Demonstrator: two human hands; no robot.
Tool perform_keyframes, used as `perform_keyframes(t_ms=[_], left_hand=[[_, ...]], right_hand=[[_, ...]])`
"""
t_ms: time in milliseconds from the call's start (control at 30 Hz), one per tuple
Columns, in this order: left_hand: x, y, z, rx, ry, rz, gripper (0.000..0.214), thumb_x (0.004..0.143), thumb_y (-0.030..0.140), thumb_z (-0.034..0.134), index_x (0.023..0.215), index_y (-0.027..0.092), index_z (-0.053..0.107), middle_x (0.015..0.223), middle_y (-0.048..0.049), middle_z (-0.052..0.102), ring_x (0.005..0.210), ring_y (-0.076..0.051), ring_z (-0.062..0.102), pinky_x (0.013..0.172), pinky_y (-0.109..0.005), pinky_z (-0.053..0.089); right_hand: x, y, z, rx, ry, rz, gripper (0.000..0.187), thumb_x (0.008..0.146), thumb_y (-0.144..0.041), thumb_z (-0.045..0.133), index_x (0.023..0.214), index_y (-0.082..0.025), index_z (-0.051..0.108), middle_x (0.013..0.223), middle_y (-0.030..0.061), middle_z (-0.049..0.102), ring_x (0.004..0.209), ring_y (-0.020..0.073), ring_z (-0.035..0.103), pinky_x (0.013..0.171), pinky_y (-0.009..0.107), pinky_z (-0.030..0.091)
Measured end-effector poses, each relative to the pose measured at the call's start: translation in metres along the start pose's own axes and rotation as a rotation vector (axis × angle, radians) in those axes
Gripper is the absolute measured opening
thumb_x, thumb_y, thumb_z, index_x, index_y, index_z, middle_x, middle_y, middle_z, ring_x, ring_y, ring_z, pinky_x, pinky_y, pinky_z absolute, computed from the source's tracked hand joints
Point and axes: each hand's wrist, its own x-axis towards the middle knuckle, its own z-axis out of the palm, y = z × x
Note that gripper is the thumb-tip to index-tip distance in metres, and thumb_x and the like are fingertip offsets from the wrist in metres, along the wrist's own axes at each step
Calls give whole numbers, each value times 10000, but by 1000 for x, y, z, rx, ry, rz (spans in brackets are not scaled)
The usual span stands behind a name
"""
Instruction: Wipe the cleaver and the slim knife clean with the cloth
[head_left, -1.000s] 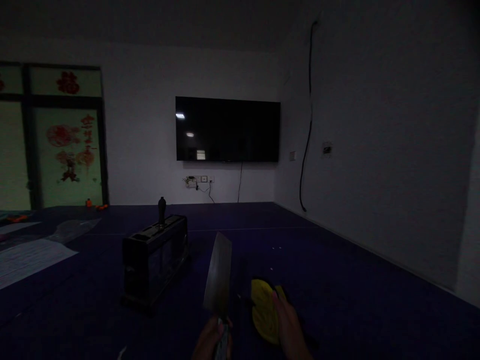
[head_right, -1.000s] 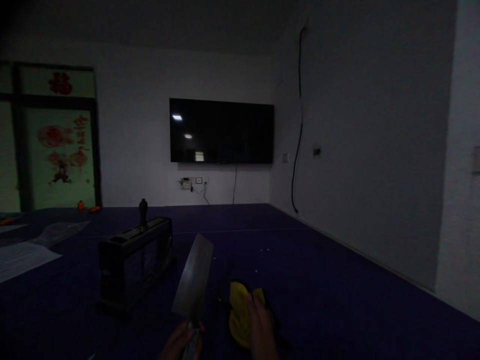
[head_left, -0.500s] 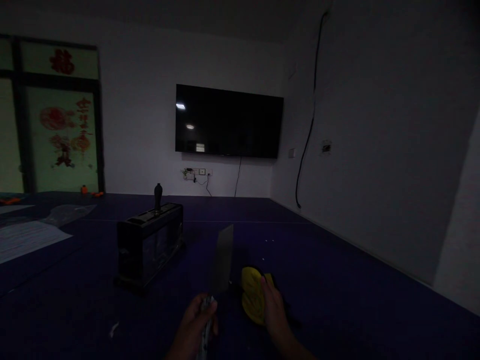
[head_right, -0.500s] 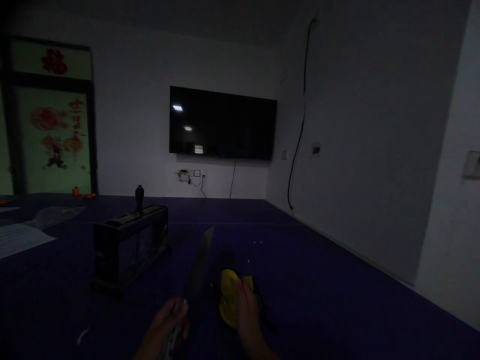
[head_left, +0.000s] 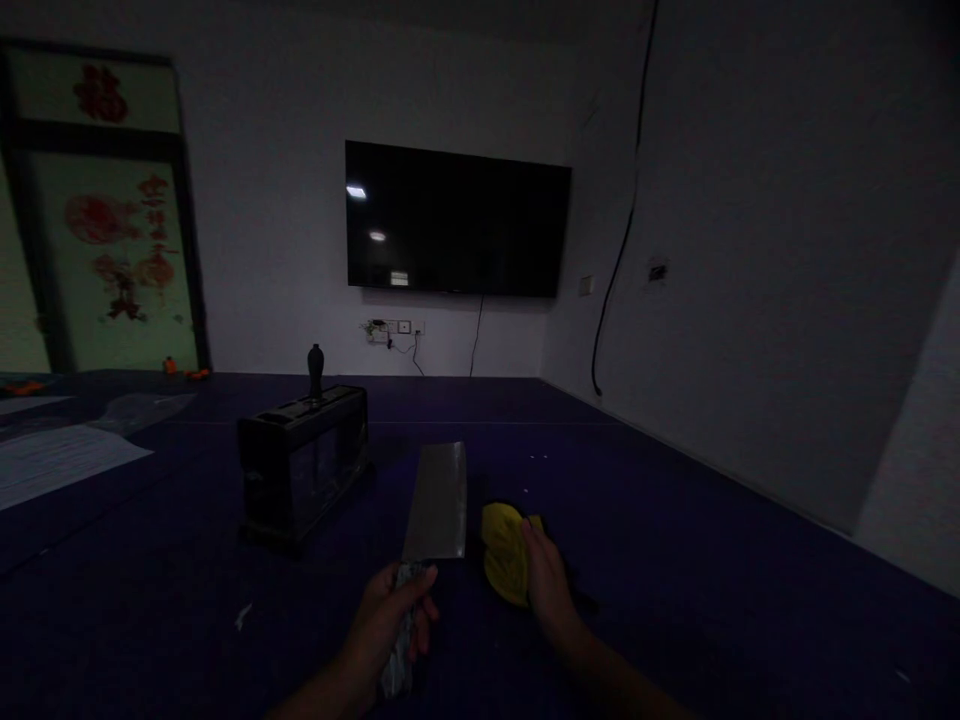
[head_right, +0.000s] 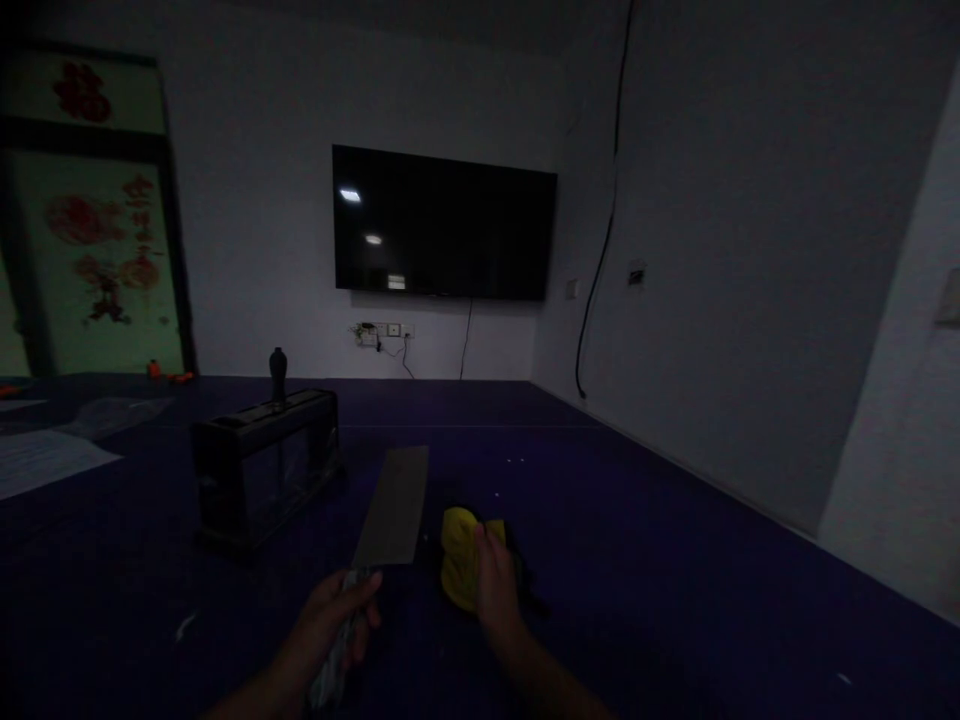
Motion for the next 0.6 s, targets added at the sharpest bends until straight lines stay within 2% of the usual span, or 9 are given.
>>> perform_keyframes(t_ms=[100, 233, 400, 500, 600], left_hand=[[1, 0, 0, -8, -54, -46, 464, 620, 590, 576, 733, 151, 477, 439, 32, 533, 255, -71, 403, 273, -169, 247], [0, 1, 3, -25, -125, -53, 422, 608, 538, 615, 730, 162, 467, 443, 35, 549, 254, -82, 414, 274, -174, 256], [-2, 2, 4, -5, -180, -30, 359, 640, 478, 617, 675, 138, 507, 371, 40, 493, 232, -68, 363, 286, -177, 230], [2, 0, 2, -11, -169, -21, 375, 616, 490, 629, 605, 145, 480, 342, 47, 450, 230, -67, 355, 285, -179, 217], [5, -3, 3, -45, -118, -31, 388, 579, 485, 658, 638, 170, 439, 373, 60, 463, 244, -77, 382, 287, -179, 234]], right_hand=[[-3, -6, 2, 20, -52, 33, 475, 664, -600, 560, 749, -141, 650, 735, 70, 680, 714, 242, 631, 641, 325, 476], [-6, -8, 4, 19, -59, 17, 459, 674, -580, 567, 801, -148, 655, 811, 75, 686, 775, 239, 627, 684, 318, 469], [-5, -5, 1, -23, -57, 9, 473, 682, -609, 529, 748, -155, 649, 676, 55, 667, 642, 225, 620, 590, 313, 466], [-2, 0, -1, -69, -37, -4, 477, 674, -606, 538, 782, -157, 654, 652, 52, 654, 629, 226, 610, 597, 318, 458], [-1, 2, -2, -107, -57, -24, 482, 681, -608, 527, 799, -158, 652, 671, 57, 654, 651, 226, 601, 624, 323, 450]])
